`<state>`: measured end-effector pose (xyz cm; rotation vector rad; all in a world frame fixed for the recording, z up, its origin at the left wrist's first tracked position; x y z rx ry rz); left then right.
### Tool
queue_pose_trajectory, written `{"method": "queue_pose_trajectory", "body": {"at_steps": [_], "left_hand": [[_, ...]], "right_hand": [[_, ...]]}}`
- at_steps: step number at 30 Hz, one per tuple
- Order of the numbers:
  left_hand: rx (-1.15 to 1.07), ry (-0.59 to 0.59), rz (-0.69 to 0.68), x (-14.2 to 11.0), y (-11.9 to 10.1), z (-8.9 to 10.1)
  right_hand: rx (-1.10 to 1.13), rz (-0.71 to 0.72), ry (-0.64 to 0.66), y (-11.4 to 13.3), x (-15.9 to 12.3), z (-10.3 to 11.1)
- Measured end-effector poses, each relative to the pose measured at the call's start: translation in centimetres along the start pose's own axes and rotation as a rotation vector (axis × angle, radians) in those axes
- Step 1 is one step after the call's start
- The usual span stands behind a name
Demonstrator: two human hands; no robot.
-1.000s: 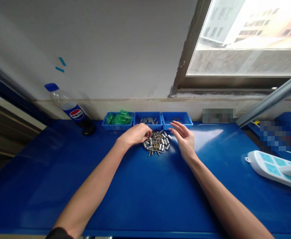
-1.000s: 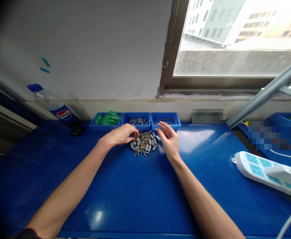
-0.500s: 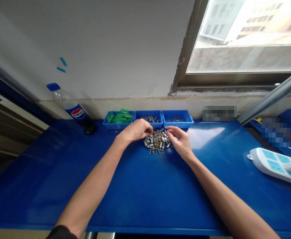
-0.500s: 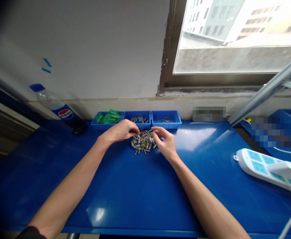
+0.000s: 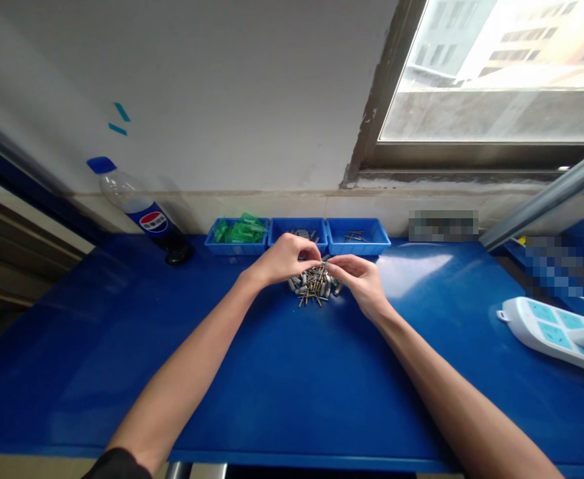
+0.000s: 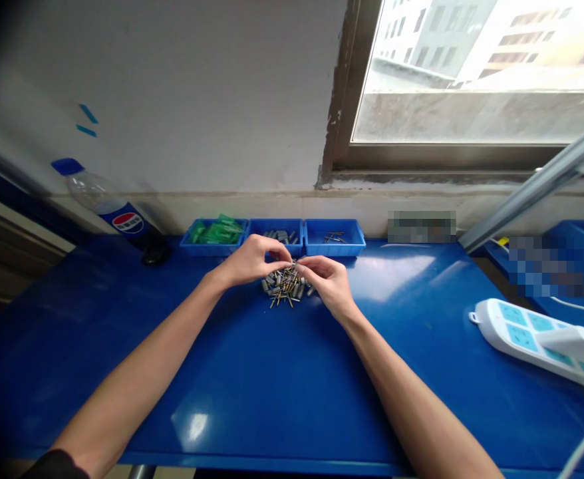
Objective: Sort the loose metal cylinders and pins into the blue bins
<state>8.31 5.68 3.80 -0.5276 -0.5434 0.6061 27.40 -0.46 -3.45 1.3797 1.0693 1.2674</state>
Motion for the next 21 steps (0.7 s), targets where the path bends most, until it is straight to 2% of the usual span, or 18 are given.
{"method": "queue_pose_trajectory", "body": {"at_steps": [5,9,12,21], "left_hand": [[0.111,0.069,0.027,-0.1,0.3,-0.2],[0.273,0.219,0.091,-0.4,1.0,-0.4],[0.344,0.298,0.124,-0.6,1.4,-0.6],[0.341,0.29,0.12,-0.4,1.9,-0.5]], "right_hand": [[0.071,-0.026,-0.002,-0.3,0.3,0.4],[0.143,0.032,-0.114,0.0,0.6,1.0],[0.16,0.072,-0.141,0.4,0.8,1.5],[0.092,0.06,-0.088,0.0,0.8,1.8]]}}
Point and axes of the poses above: each hand's wrist, its own x-axis towards the middle knuckle, its own z-axis out of the back of the hand, y = z × x, the point moved 2 cm from there along x, towards the middle knuckle, and after that the axes turned 1 degree about -y, right-handed, at the moved point
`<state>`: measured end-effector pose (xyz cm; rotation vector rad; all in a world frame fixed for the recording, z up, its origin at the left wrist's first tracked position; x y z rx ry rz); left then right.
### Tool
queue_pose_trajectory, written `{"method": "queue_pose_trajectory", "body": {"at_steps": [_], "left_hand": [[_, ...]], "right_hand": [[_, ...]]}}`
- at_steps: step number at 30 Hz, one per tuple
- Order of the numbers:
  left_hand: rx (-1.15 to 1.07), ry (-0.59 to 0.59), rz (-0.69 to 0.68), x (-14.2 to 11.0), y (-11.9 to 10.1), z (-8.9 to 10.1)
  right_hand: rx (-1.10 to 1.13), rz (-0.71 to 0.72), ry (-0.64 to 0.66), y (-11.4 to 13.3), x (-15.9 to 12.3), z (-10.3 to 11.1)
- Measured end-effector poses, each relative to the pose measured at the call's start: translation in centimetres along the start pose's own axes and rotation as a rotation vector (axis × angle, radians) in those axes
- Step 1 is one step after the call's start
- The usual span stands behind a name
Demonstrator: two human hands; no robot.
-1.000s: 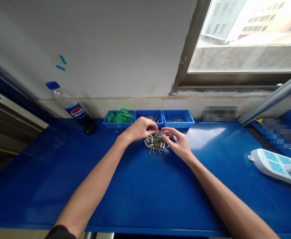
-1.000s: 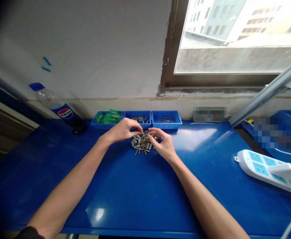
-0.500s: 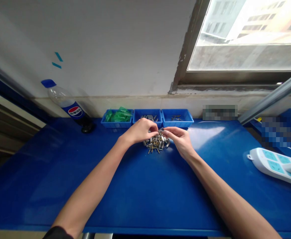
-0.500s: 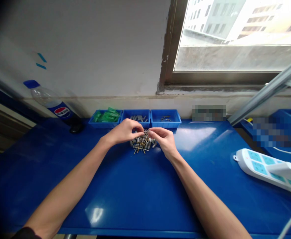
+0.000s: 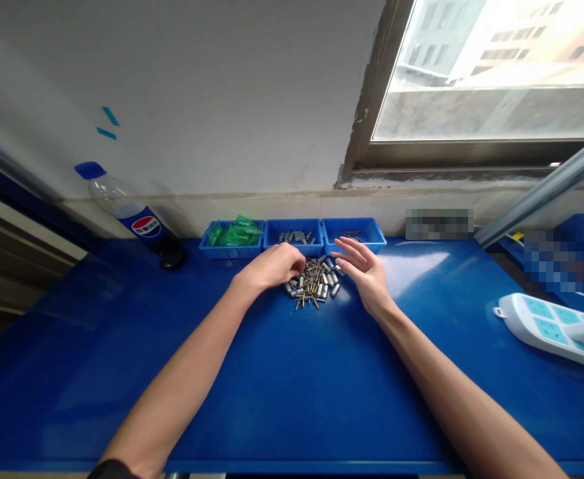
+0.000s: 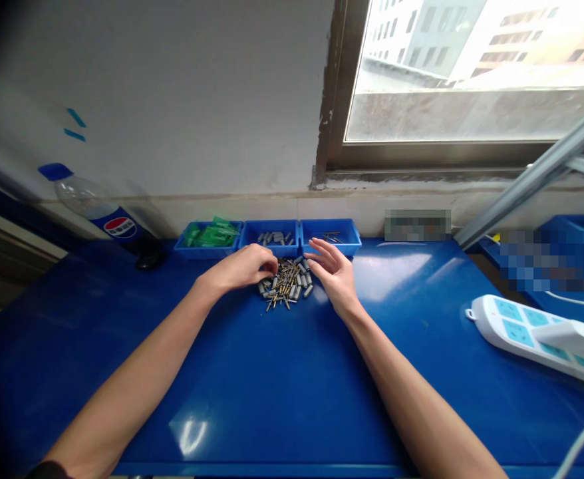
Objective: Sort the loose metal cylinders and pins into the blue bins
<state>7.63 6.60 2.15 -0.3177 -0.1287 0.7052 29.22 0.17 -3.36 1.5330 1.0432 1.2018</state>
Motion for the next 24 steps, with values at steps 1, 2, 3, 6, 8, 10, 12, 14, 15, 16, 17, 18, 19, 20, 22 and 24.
{"method": "queue_pose_trajectory", "body": {"at_steps": [1,2,3,6,8,10,12,14,15,16,17,18,19,20,22,24], "left_hand": [[-0.012,-0.005,0.003,0.0,0.1,0.1],[-0.026,-0.013,0.001,0.0,0.2,0.2],[-0.043,-0.021,-0.006,-0.1,0.2,0.4],[-0.126,-0.051,-0.04,-0.3,0.3,1.0],[-0.198,-0.094,-0.057,-0.4,0.1,1.5],[-0.257,-0.158,-0.065,-0.6,-0.2,2.0],[-0.309,-0.232,-0.066,-0.6,-0.6,2.4],[-0.381,-0.301,-0.061,-0.5,-1.1,2.5],[-0.421,-0.329,-0.058,-0.5,-1.3,2.4],[-0.455,-0.348,-0.055,-0.4,-1.5,2.3],[-0.479,-0.359,-0.054,-0.3,-1.6,2.1],[-0.49,-0.365,-0.054,-0.2,-1.7,1.9],[-0.491,-0.362,-0.057,-0.1,-1.8,1.7],[-0.487,-0.352,-0.061,-0.1,-1.8,1.5],[-0.476,-0.325,-0.07,0.0,-1.8,1.2],[-0.472,-0.299,-0.073,0.0,-1.8,1.1]], "right_hand": [[0.004,-0.005,-0.001,-0.1,0.0,0.0],[0.006,-0.009,-0.001,-0.1,0.0,0.0],[0.004,-0.014,0.0,-0.1,0.0,-0.1],[-0.028,-0.026,0.011,0.0,0.0,-0.2],[-0.064,-0.026,0.031,0.1,-0.2,-0.4],[-0.119,-0.01,0.068,0.2,-0.3,-0.6],[-0.189,0.027,0.101,0.4,-0.6,-0.9],[-0.241,0.058,0.134,0.6,-0.8,-1.1],[-0.243,0.06,0.15,0.7,-0.9,-1.2],[-0.225,0.05,0.165,0.8,-0.9,-1.4],[-0.194,0.03,0.176,0.8,-0.9,-1.5],[-0.156,0.004,0.179,0.7,-0.9,-1.5],[-0.119,-0.022,0.172,0.7,-0.9,-1.6],[-0.089,-0.043,0.158,0.6,-0.8,-1.5],[-0.048,-0.065,0.133,0.4,-0.7,-1.4],[-0.015,-0.071,0.125,0.1,-0.6,-1.3]]}}
Point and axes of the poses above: each hand's wrist, its own x-axis towards the middle knuckle, its own z-axis out of the back of the hand, y = z × x, the point moved 2 cm from there along x, towards the middle knuckle, and after that the axes turned 1 degree about -y, right-handed, at the moved point
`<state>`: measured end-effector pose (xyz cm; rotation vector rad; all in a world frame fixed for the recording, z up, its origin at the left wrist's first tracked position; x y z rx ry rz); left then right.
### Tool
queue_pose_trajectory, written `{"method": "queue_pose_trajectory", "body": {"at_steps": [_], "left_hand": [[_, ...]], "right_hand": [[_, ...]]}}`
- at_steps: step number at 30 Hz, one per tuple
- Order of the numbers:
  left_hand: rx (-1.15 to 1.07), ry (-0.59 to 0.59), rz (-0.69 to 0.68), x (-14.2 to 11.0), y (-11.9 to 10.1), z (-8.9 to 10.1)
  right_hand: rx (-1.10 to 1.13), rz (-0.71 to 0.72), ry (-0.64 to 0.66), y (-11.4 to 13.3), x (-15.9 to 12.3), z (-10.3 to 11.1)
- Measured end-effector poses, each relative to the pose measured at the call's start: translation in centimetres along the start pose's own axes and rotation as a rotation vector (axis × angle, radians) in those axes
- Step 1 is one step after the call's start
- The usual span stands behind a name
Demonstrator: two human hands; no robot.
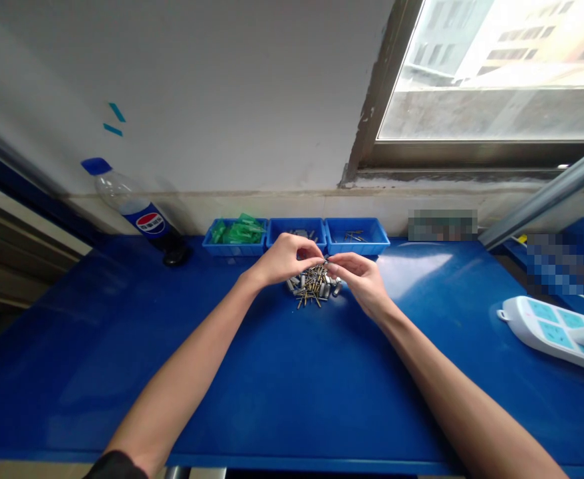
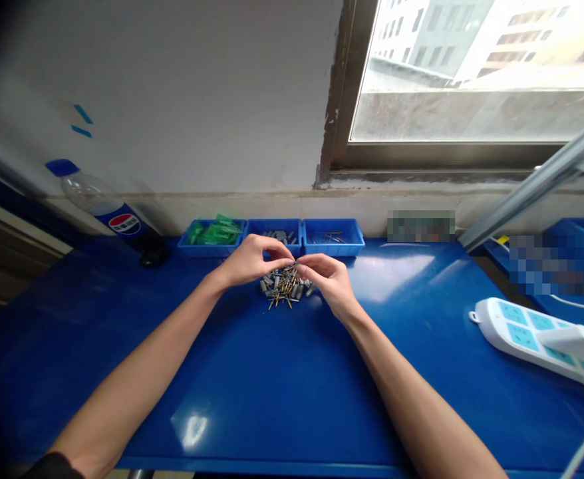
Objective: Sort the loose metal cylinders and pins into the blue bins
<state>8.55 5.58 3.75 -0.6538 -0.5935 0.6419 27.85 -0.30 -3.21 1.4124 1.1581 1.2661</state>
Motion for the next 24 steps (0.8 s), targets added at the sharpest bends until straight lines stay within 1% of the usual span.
{"method": "queue_pose_trajectory", "body": {"at_steps": [5,9,12,20,24], "left_hand": [[0.037,0.079,0.047,-0.2,0.3,0.1],[0.241,0.162,0.107,-0.4,1.6,-0.1],[0.364,0.216,0.111,-0.5,2.3,-0.5],[0.442,0.25,0.152,-0.7,1.4,-1.3],[0.483,0.253,0.136,-0.7,1.5,-1.3]], "right_hand": [[0.043,-0.015,0.007,-0.5,0.1,0.4],[0.056,0.063,-0.098,-0.1,0.3,1.0],[0.03,0.098,-0.128,0.1,0.4,1.2],[-0.024,0.091,-0.081,0.0,0.2,0.9],[-0.002,0.077,-0.073,-0.3,0.3,1.0]]}}
Point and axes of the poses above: each hand's wrist, its own x-axis towards the middle knuckle, its own z-axis out of the back of the hand, y = z × x, the point moved 2 cm from there along x, towards the middle knuckle, and after that the axes turned 1 degree about -y, right-handed, at the moved point
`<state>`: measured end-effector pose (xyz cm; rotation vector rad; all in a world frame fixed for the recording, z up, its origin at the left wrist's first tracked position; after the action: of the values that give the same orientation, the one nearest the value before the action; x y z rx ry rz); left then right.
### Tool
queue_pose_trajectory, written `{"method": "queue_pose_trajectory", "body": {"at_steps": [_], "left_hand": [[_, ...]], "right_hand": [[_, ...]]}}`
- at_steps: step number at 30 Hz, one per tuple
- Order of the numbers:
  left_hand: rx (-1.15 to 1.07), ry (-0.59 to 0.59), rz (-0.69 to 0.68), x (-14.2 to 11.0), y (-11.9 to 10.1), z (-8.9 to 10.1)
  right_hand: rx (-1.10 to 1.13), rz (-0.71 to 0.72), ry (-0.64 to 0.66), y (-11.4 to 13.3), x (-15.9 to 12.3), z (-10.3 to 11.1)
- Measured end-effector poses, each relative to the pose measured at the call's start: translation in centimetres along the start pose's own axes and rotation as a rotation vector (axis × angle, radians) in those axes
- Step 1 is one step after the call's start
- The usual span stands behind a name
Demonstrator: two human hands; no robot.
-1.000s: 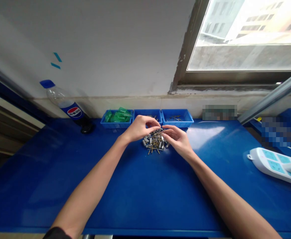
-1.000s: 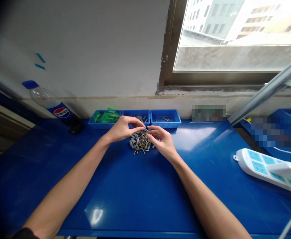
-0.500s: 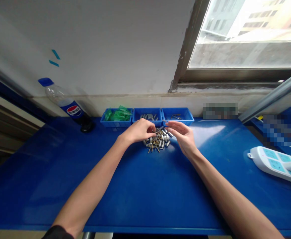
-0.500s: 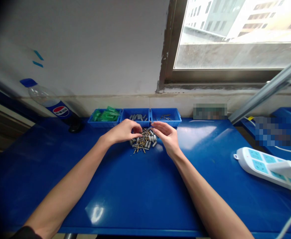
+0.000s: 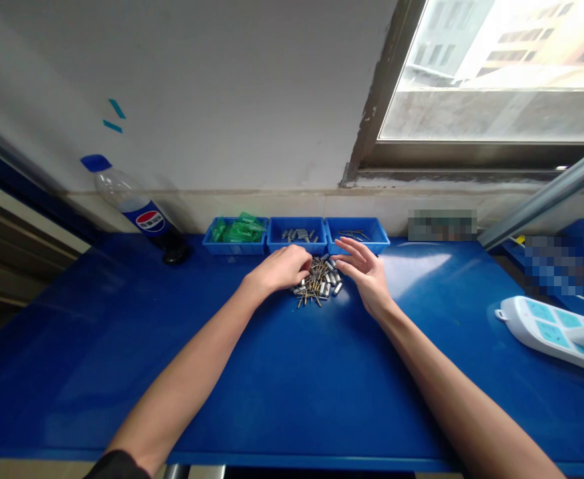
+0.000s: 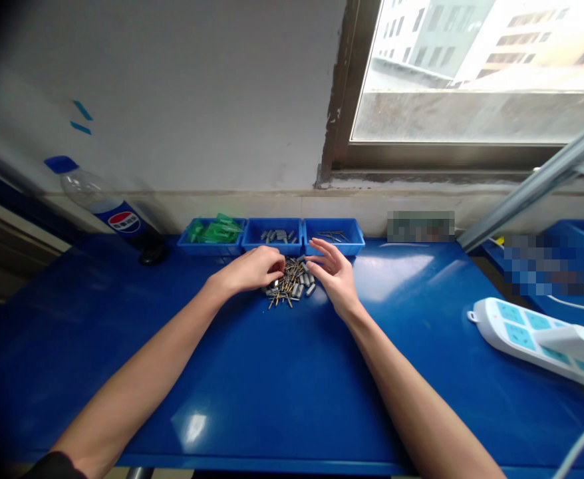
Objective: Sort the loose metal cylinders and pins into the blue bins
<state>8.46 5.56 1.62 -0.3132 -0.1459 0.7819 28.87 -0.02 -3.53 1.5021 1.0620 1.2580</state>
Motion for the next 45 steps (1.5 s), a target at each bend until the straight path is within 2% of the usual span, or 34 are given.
{"method": "queue_pose_trajectory", "body": {"at_steps": [8,13,23,32,41,45], "left_hand": [[0.041,-0.033,-0.019,0.0,-0.1,0.1],[0.107,0.004,0.032,0.0,-0.5,-0.2],[0.138,0.011,0.017,-0.2,-0.5,0.3],[0.218,0.007,0.084,0.0,-1.9,0.1],[0.158,-0.024,0.193,0.0,-1.7,0.0],[0.053,-0.072,0.163,0.1,-1.4,0.4]], "right_hand": [[0.004,-0.029,-0.005,-0.2,0.1,0.2],[0.011,-0.025,-0.003,-0.2,0.0,0.1],[0.034,-0.04,-0.012,0.1,0.0,0.0],[0.017,-0.031,-0.005,-0.1,0.0,0.0],[0.018,-0.028,0.002,-0.1,0.0,0.1],[0.01,-0.038,0.007,0.0,0.0,0.0]]}}
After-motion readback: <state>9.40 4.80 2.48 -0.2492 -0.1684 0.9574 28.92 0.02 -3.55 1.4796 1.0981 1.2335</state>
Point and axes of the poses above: each hand's wrist, its own x-axis towards the middle knuckle, its own z-axis out of the back of the hand, y = z × x, the point moved 2 cm from there along x, towards the middle knuckle, and after that the axes turned 1 degree about -y, right-handed, at the moved point
